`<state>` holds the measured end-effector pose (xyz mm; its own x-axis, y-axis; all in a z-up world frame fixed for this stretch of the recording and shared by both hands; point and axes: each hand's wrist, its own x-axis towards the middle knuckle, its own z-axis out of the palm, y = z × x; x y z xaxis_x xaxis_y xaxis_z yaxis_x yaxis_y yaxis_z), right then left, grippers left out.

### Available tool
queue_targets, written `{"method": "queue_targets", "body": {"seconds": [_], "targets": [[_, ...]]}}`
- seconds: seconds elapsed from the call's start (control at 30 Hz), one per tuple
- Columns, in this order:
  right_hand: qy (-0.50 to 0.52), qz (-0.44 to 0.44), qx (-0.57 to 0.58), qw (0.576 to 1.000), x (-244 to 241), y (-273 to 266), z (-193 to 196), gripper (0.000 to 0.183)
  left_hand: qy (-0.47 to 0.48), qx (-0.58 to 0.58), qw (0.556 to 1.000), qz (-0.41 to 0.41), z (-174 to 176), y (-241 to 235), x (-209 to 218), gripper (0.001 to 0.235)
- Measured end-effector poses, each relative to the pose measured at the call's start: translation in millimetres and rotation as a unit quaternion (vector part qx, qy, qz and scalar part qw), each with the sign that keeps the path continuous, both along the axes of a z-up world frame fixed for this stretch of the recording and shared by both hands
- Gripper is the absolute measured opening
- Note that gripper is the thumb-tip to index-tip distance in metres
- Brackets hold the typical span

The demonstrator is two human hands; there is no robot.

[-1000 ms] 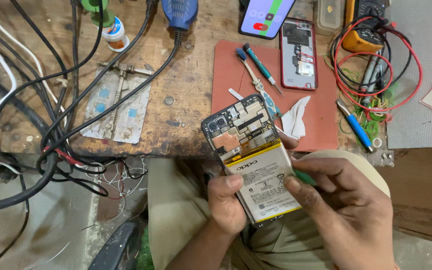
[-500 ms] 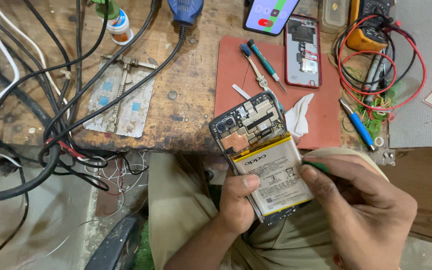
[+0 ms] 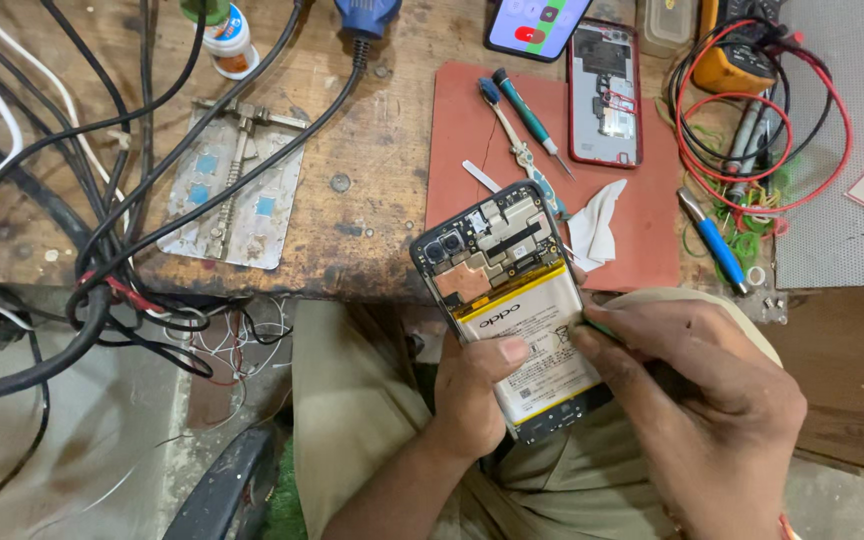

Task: The person installs a new battery into a disassembled smartphone, connects a charging cable, and uses tweezers to adjust internal components and connectors.

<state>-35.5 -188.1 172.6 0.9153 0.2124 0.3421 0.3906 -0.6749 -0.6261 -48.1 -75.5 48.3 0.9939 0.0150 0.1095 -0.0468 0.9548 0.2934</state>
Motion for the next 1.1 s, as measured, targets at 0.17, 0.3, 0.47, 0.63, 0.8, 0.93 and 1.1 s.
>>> {"method": "queue_targets", "body": {"seconds": [0.17, 0.3, 0.47, 0.63, 0.8, 0.93, 1.1], "targets": [[-0.005, -0.019, -0.026, 0.999, -0.7, -3.0, -2.6, 0.028, 0.032, 0.066, 0.997, 0.032, -13.6, -4.2, -0.6, 0.046], [0.096, -0.037, 0.135, 0.986, 1.2, -7.4, -2.2, 0.038, 0.017, 0.119, 0.992, 0.021, -7.8, 6.5, -3.4, 0.042], [0.171, -0.033, 0.255, 0.951, 6.4, -14.2, -0.2, 0.044, -0.063, 0.257, 0.964, 0.028, 10.9, 16.5, -18.6, 0.042], [0.189, -0.027, 0.276, 0.942, 7.8, -20.7, -1.2, 0.040, -0.127, 0.350, 0.926, 0.063, 19.3, 19.4, -22.0, 0.038], [0.201, -0.038, 0.301, 0.931, 6.6, -23.1, -2.7, 0.038, -0.144, 0.344, 0.926, 0.063, 25.9, 20.3, -23.6, 0.039], [0.197, -0.043, 0.292, 0.935, 5.2, -23.8, -2.9, 0.035, -0.151, 0.363, 0.916, 0.078, 34.1, 22.0, -20.8, 0.043], [0.199, -0.053, 0.288, 0.935, 4.7, -25.5, -4.2, 0.033, -0.160, 0.395, 0.900, 0.092, 45.5, 25.3, -17.1, 0.046]]}}
